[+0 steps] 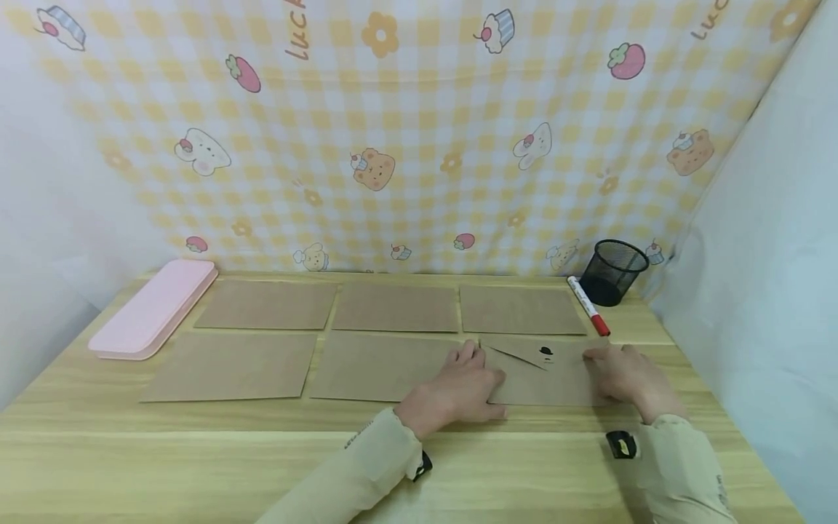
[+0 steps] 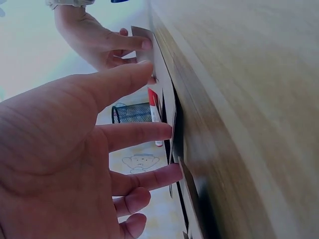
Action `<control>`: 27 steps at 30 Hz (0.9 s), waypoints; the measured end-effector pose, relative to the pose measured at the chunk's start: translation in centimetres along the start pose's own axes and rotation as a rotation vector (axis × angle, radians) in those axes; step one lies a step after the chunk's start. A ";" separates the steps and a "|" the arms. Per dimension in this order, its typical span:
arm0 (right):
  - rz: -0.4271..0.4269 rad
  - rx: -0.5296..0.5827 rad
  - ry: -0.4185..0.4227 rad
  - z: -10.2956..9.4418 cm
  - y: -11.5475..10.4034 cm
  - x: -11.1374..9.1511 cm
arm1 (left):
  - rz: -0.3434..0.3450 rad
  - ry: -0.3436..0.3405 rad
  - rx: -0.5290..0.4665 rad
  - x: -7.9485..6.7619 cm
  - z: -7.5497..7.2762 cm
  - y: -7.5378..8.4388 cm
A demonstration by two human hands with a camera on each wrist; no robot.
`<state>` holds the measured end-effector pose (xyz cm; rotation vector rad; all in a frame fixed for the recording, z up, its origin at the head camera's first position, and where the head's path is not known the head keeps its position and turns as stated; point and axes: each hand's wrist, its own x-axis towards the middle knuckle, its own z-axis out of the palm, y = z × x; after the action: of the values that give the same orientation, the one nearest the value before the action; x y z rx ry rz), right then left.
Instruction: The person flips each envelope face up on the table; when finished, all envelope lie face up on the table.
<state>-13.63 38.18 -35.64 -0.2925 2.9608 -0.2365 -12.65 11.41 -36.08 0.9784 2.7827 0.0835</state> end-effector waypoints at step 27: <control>-0.083 0.014 0.082 -0.4 -0.2 -0.1 | -0.054 0.079 -0.047 0.0 -1.2 -1.1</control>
<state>-13.59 38.11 -35.19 -0.4134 3.0294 -0.2858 -13.59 10.56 -35.04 0.9068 2.8622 0.1826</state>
